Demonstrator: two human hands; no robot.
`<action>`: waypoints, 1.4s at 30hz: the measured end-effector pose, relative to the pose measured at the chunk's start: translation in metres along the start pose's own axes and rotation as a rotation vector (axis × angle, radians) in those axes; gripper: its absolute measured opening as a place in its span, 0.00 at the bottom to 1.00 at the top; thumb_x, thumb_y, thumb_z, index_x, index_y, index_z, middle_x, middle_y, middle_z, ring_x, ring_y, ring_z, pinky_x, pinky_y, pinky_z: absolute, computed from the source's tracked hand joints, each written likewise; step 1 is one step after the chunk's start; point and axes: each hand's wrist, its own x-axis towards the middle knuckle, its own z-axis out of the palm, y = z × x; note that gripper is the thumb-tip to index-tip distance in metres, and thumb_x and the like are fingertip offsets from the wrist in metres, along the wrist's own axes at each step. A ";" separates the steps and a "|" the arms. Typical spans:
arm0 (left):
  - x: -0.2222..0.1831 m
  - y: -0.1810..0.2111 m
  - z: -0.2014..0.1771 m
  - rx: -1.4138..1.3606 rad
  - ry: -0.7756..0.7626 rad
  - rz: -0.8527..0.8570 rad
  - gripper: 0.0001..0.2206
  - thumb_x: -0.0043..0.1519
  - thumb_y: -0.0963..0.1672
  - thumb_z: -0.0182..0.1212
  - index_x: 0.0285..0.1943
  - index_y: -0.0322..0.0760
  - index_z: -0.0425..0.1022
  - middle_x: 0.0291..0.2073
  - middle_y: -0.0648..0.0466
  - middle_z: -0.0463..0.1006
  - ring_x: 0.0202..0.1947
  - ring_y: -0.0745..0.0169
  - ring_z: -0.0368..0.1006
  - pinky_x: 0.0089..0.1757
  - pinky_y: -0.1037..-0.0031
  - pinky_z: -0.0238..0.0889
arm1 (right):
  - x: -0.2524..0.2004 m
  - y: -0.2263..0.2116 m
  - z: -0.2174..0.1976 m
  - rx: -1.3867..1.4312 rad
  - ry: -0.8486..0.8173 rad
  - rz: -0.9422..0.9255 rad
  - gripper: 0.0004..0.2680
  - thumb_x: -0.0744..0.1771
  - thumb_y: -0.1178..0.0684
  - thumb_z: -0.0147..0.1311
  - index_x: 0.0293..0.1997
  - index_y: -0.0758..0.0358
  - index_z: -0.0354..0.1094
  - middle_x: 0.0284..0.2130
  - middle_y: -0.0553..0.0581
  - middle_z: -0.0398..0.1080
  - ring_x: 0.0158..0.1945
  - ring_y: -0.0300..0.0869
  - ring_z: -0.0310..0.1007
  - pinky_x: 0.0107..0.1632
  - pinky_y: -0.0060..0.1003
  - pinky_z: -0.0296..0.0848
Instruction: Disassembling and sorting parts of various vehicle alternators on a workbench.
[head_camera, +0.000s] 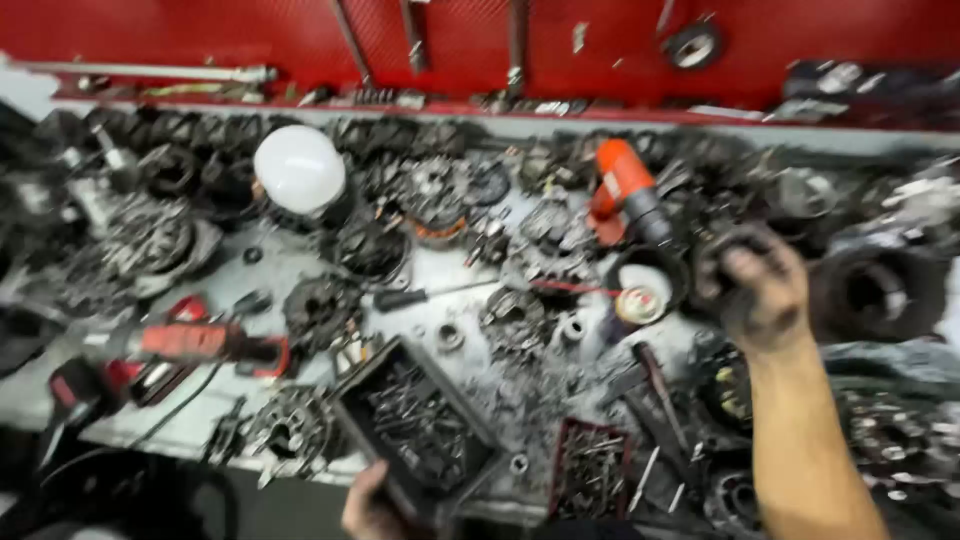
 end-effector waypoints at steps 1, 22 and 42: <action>0.021 0.012 0.037 -0.002 0.014 0.009 0.23 0.57 0.45 0.51 0.60 0.26 0.71 0.42 0.39 0.80 0.35 0.44 0.76 0.42 0.57 0.70 | -0.013 0.016 0.006 -0.261 0.006 0.048 0.07 0.64 0.58 0.55 0.45 0.65 0.72 0.28 0.53 0.73 0.27 0.35 0.67 0.33 0.27 0.67; -0.013 0.082 -0.055 0.193 0.081 -0.034 0.24 0.48 0.43 0.55 0.54 0.26 0.67 0.32 0.41 0.74 0.25 0.47 0.71 0.29 0.60 0.67 | -0.096 0.265 -0.009 -1.910 -0.279 0.406 0.08 0.59 0.55 0.56 0.33 0.69 0.75 0.30 0.70 0.77 0.32 0.65 0.77 0.38 0.54 0.78; 0.008 0.073 -0.008 0.125 -0.017 -0.174 0.32 0.45 0.40 0.54 0.65 0.27 0.66 0.45 0.39 0.73 0.40 0.46 0.69 0.42 0.61 0.62 | -0.102 0.241 0.136 -1.723 -0.743 0.522 0.13 0.65 0.54 0.54 0.57 0.56 0.67 0.37 0.62 0.78 0.26 0.46 0.76 0.45 0.38 0.83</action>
